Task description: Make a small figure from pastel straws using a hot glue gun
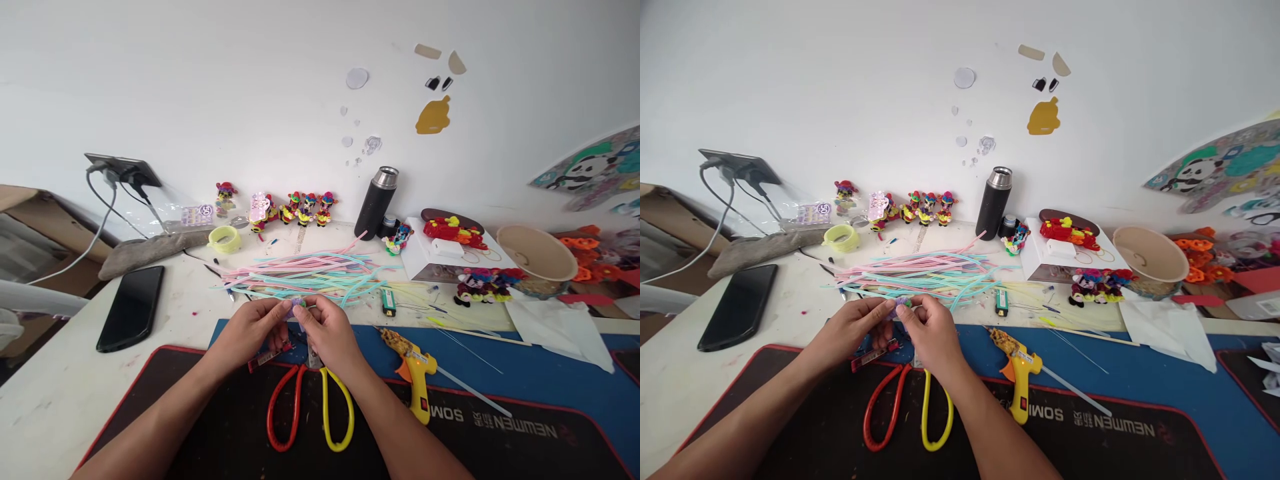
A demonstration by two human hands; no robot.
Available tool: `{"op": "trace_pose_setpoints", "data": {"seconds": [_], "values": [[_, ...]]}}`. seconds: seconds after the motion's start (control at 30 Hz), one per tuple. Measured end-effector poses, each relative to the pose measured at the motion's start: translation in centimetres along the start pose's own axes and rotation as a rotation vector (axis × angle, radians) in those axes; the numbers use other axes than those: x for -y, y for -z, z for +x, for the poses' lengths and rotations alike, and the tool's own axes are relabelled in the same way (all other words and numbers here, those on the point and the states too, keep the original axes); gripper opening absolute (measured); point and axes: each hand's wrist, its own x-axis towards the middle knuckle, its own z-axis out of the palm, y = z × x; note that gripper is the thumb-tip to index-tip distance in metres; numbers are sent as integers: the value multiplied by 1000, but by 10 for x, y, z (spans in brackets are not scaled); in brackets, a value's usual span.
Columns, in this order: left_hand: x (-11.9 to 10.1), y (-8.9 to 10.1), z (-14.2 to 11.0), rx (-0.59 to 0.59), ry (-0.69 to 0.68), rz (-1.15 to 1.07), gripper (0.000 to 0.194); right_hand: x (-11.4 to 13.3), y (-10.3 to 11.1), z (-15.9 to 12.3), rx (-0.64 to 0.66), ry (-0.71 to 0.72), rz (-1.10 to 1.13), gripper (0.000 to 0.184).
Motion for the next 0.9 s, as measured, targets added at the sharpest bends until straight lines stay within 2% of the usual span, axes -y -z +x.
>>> {"op": "trace_pose_setpoints", "data": {"seconds": [0.1,0.23,0.37,0.5,0.67,0.9], "values": [[1,-1,-3,-67,-84,81,43,1,0,0,6,-12,-6,37],[0,0,-7,-118,-207,147,48,3,-1,-1,4,-33,24,39],[0,4,-8,-160,-309,266,39,6,-1,-1,6,-43,104,39],[-1,5,-9,-150,-395,389,28,9,-1,-1,19,-49,134,40],[-2,1,-10,-235,-507,498,20,11,-3,-3,35,-52,153,41],[3,1,-8,-309,-609,564,22,10,-5,-2,87,-92,234,43]]}}
